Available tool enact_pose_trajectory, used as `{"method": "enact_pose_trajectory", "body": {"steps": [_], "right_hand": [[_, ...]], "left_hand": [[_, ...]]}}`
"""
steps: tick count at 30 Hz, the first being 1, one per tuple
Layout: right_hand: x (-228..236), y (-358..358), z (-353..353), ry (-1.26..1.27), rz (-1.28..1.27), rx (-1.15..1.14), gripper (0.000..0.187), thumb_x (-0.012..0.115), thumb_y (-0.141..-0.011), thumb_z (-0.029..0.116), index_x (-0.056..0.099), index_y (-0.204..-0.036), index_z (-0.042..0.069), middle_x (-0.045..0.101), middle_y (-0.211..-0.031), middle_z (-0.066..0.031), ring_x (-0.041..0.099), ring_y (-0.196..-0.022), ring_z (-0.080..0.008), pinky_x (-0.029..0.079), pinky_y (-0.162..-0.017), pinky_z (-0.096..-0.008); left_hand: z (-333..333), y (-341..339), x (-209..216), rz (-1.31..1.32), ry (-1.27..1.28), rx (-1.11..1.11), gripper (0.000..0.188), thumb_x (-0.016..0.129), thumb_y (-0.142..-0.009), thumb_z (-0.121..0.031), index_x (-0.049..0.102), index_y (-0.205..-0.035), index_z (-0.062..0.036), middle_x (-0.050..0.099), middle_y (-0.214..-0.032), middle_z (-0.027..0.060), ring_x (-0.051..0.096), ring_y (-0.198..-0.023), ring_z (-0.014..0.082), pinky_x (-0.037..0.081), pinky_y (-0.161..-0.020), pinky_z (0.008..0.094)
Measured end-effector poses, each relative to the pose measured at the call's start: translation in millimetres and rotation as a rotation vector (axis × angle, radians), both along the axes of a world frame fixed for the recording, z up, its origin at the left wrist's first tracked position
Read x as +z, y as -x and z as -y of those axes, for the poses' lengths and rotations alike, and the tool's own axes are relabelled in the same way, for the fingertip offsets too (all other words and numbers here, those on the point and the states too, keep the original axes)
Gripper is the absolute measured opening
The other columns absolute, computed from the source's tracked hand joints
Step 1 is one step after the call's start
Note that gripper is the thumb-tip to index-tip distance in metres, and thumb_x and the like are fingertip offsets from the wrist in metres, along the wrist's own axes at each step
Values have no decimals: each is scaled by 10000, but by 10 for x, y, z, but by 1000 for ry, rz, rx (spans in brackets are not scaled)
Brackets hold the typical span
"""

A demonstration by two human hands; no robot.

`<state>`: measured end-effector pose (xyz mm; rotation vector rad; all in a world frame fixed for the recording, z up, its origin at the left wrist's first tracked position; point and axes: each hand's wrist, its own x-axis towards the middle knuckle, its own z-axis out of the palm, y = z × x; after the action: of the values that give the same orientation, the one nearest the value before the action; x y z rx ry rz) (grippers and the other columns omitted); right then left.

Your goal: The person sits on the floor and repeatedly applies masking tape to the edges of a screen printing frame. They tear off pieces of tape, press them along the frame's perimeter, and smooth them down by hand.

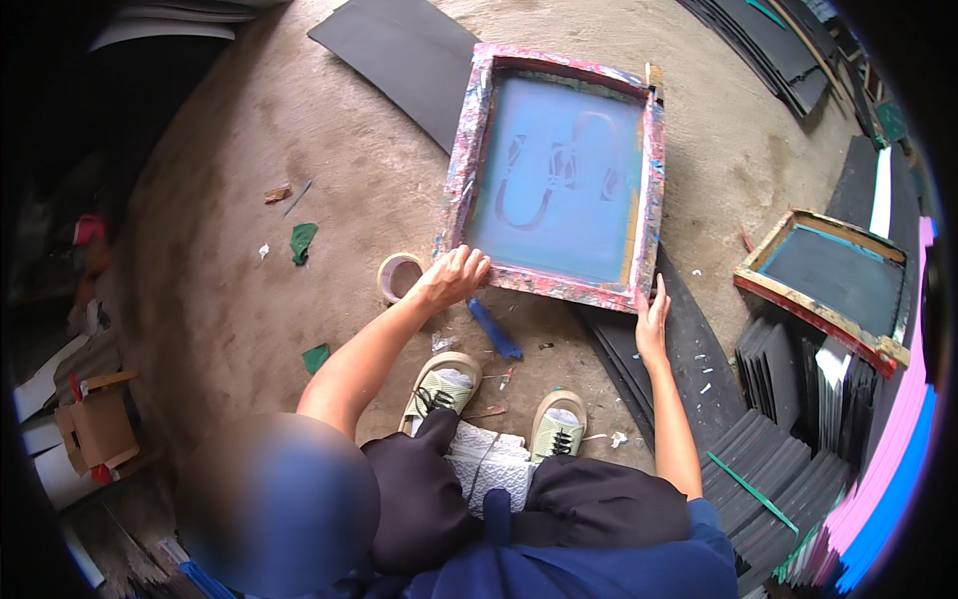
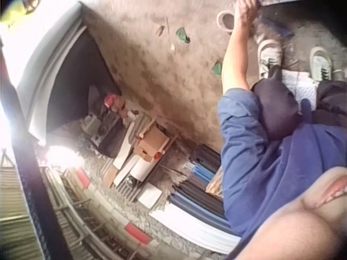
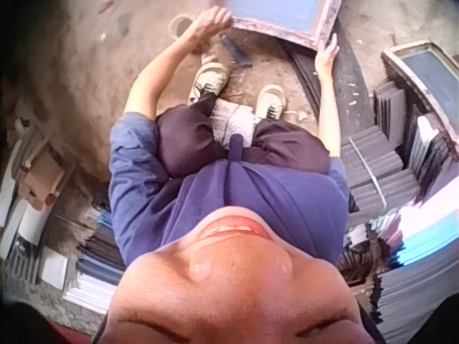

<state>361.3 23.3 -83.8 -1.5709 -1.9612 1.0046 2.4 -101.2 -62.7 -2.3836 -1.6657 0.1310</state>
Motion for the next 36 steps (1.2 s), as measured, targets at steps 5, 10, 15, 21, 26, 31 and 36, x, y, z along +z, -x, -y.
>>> {"method": "enact_pose_trajectory", "body": {"steps": [5,10,15,21,26,31,36], "right_hand": [[302,257,168,-413,335,45,647,546,-873,190,204,-1406,54,325,-1288,-204,333,-1198,-365,281,-1010,-445],[294,348,304,-538,517,467,757,628,-796,272,227,-1394,40,295,-1394,-126,248,-1318,-261,188,-1098,-448],[243,229,144,-744,627,622,590,623,-730,141,413,-1267,20,502,-1109,-109,463,-1114,-244,236,-1093,-431],[667,292,30,-718,572,784,386,615,-708,97,525,-1067,-12,544,-904,-112,534,-947,-247,261,-1080,-412],[1548,460,18,-762,537,775,456,682,-702,185,512,-1095,27,562,-980,-112,516,-1021,-261,214,-1070,-462],[2490,870,-64,-658,450,688,403,671,-740,254,574,-1075,51,592,-1006,-144,506,-1073,-259,233,-1050,-459],[2987,1441,-36,-525,286,554,425,653,-756,341,618,-1052,38,624,-998,-202,571,-984,-340,376,-950,-438]], "left_hand": [[79,-51,114,84,209,134,584,591,-767,-240,400,-1283,-45,484,-1193,87,464,-1111,183,353,-978,365],[460,156,164,125,160,198,851,636,-749,-347,183,-1424,-93,202,-1481,26,177,-1369,147,63,-1110,495],[674,226,212,233,182,202,871,651,-735,-325,180,-1424,-78,197,-1482,38,173,-1371,162,64,-1107,505],[593,333,487,263,113,142,761,642,-744,-319,297,-1375,-72,325,-1408,53,268,-1329,174,124,-1101,491],[337,455,1049,416,62,255,542,557,-845,-383,409,-1273,-84,435,-1239,123,389,-1190,283,253,-1020,507],[-156,64,1792,757,-108,800,664,428,-869,-541,322,-1328,-74,276,-1356,176,248,-1271,366,207,-1031,550],[-496,-404,2211,1331,-231,1471,1000,562,-763,-599,-24,-1425,-133,22,-1451,189,181,-1285,462,249,-1002,607]]}}
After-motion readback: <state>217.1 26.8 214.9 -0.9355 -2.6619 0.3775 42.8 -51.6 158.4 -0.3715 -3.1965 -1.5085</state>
